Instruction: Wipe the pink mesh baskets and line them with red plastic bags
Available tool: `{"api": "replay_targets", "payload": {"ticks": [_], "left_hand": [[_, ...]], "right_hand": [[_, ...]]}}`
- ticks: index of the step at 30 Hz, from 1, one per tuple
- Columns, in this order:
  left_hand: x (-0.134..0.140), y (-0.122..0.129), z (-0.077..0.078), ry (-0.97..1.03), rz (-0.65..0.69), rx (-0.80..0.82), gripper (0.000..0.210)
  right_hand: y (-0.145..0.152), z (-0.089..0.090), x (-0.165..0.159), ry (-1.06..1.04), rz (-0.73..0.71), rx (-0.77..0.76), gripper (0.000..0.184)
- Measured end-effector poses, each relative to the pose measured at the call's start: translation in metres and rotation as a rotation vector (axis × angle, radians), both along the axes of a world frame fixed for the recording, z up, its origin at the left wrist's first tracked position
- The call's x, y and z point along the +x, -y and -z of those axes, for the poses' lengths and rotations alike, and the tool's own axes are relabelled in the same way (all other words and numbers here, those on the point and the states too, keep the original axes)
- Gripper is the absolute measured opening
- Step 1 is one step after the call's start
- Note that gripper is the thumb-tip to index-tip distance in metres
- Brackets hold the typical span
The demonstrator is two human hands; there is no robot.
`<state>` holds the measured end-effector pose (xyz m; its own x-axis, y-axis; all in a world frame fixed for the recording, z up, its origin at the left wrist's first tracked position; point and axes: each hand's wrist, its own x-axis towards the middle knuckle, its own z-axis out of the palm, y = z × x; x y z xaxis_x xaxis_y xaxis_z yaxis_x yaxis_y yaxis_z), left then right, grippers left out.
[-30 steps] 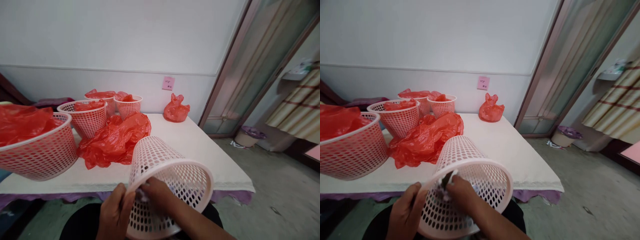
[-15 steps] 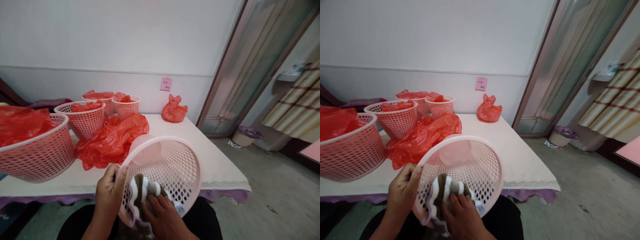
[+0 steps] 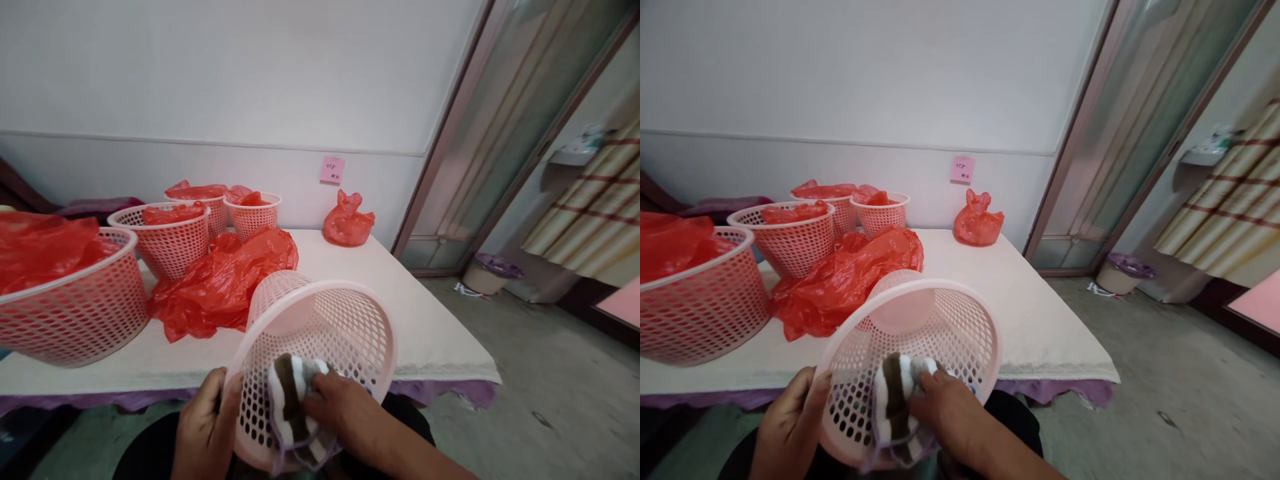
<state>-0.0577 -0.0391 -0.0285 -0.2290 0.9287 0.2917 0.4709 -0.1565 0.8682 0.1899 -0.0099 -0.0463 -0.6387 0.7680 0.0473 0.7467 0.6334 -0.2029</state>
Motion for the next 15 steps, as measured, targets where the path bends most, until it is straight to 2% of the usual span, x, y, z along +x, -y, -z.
{"api": "replay_targets", "payload": {"ticks": [3, 7, 9, 11, 15], "left_hand": [[0.008, -0.001, 0.000, -0.090, 0.043, 0.083, 0.035], [0.015, -0.004, -0.003, -0.189, 0.070, 0.190, 0.032], [0.016, -0.004, -0.004, -0.219, 0.064, 0.215, 0.030], [0.018, -0.003, -0.002, -0.246, 0.078, 0.225, 0.029], [0.027, 0.002, 0.001, -0.307, 0.170, 0.279, 0.023]], "right_hand": [[-0.019, -0.005, 0.004, 0.190, 0.108, 0.032, 0.012], [-0.051, -0.027, 0.016, 0.214, 0.385, 0.108, 0.030], [-0.066, -0.034, 0.017, 0.172, 0.461, 0.139, 0.037], [-0.078, -0.032, 0.012, 0.111, 0.473, 0.142, 0.040], [-0.097, -0.010, -0.009, -0.058, 0.487, 0.063, 0.037]]}}
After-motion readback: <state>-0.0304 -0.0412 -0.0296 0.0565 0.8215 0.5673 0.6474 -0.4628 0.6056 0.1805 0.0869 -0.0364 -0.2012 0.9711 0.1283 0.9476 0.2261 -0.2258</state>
